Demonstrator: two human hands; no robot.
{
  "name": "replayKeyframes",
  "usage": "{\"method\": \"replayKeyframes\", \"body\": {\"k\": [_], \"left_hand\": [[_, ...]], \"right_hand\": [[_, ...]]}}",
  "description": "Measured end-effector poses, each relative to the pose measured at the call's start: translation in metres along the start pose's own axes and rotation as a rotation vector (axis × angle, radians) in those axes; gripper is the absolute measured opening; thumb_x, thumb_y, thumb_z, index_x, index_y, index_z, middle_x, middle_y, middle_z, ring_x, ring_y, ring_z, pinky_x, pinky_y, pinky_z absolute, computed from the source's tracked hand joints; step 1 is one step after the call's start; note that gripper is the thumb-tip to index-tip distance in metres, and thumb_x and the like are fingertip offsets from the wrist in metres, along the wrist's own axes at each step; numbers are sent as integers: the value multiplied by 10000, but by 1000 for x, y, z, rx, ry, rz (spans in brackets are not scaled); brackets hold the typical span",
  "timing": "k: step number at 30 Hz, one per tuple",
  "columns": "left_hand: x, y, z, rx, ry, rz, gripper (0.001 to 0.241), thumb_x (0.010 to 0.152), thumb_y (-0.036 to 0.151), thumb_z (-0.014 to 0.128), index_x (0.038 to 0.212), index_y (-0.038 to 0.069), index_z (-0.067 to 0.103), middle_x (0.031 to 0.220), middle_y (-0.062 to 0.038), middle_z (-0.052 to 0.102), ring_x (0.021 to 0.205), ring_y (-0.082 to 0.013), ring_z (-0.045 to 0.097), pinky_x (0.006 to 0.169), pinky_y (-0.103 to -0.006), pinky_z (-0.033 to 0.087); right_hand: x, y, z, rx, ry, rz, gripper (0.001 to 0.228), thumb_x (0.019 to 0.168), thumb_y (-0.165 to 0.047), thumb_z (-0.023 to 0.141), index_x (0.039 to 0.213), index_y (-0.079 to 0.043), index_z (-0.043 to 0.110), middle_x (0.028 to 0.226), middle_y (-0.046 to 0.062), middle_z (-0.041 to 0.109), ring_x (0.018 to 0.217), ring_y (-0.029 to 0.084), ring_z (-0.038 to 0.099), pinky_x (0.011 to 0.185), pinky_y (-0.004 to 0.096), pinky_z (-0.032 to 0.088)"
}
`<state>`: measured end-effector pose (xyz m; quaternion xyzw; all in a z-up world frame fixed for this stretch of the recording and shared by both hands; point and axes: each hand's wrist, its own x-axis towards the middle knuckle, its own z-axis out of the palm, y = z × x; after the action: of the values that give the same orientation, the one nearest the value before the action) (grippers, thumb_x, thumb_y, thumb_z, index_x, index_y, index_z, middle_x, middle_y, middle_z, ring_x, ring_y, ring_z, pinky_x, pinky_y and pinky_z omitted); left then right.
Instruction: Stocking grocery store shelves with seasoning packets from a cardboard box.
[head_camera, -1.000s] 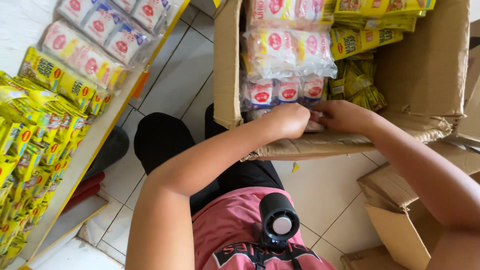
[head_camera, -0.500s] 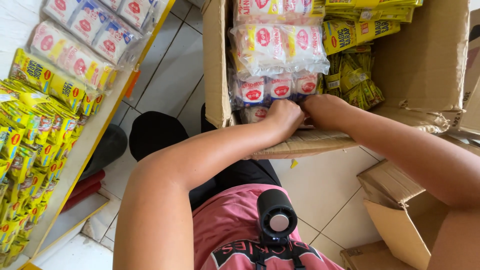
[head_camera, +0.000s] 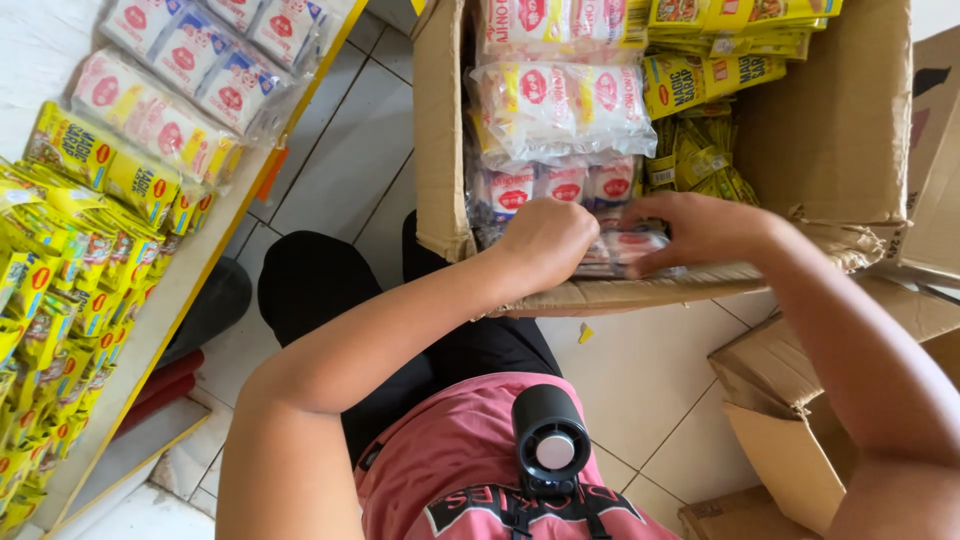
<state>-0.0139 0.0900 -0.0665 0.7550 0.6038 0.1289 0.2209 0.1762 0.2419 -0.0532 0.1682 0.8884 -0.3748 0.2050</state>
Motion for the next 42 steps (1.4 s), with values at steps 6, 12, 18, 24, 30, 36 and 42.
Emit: {"method": "replayKeyframes", "body": {"k": [6, 12, 18, 24, 30, 36, 42], "left_hand": [[-29, 17, -41, -88, 198, 76, 89, 840, 77, 633, 836, 65, 722, 856, -130, 690, 817, -342, 725, 689, -463, 575], [-67, 23, -81, -72, 485, 47, 50, 835, 90, 657, 863, 72, 695, 920, -78, 688, 885, -316, 712, 725, -409, 570], [-124, 62, -67, -303, 776, -177, 227, 924, 211, 839, 865, 85, 660, 804, -75, 617, 668, -276, 652, 608, -396, 515], [-139, 91, -87, -863, 734, -241, 428, 900, 287, 839, 1172, 10, 657, 953, -59, 720, 798, -147, 745, 743, -284, 627], [-124, 66, -88, -1192, 948, -243, 637, 904, 208, 852, 1381, -19, 496, 1097, -75, 685, 898, -134, 723, 782, -284, 623], [-117, -10, -94, -1231, 1129, -360, 713, 920, 153, 790, 1505, -36, 429, 1222, -131, 688, 758, -109, 694, 611, -251, 577], [-101, -114, -92, -1167, 1269, -467, 717, 898, 53, 742, 1516, -26, 389, 1285, -164, 662, 687, -125, 692, 552, -258, 558]], "right_hand": [[-24, 15, -17, 332, -92, 319, 525, 930, -400, 628, 1389, -145, 636, 1257, 20, 719, 1109, 136, 644, 975, 330, 482], [-41, -7, -19, 1108, -137, 180, 464, 902, -177, 699, 1284, 73, 615, 1107, 101, 731, 1014, 168, 666, 889, 364, 529], [-61, -35, -12, 1131, 142, 11, 438, 938, -170, 711, 1276, 91, 612, 1106, 117, 725, 1026, 172, 674, 947, 350, 526], [-47, -98, -28, 1141, 272, 18, 448, 913, -116, 692, 1309, 82, 632, 1141, 116, 730, 1040, 183, 678, 949, 360, 528], [8, -161, -59, 1014, 385, -209, 453, 979, -79, 673, 1392, 78, 574, 1251, 81, 685, 1159, 140, 625, 1056, 302, 481], [93, -186, -76, 812, 313, -252, 461, 989, -63, 628, 1430, 52, 558, 1232, 89, 684, 1138, 141, 640, 1038, 313, 506], [206, -178, -81, 820, 245, -437, 455, 1026, -17, 603, 1466, 70, 527, 1301, 76, 667, 1199, 138, 619, 1083, 308, 490]]}}
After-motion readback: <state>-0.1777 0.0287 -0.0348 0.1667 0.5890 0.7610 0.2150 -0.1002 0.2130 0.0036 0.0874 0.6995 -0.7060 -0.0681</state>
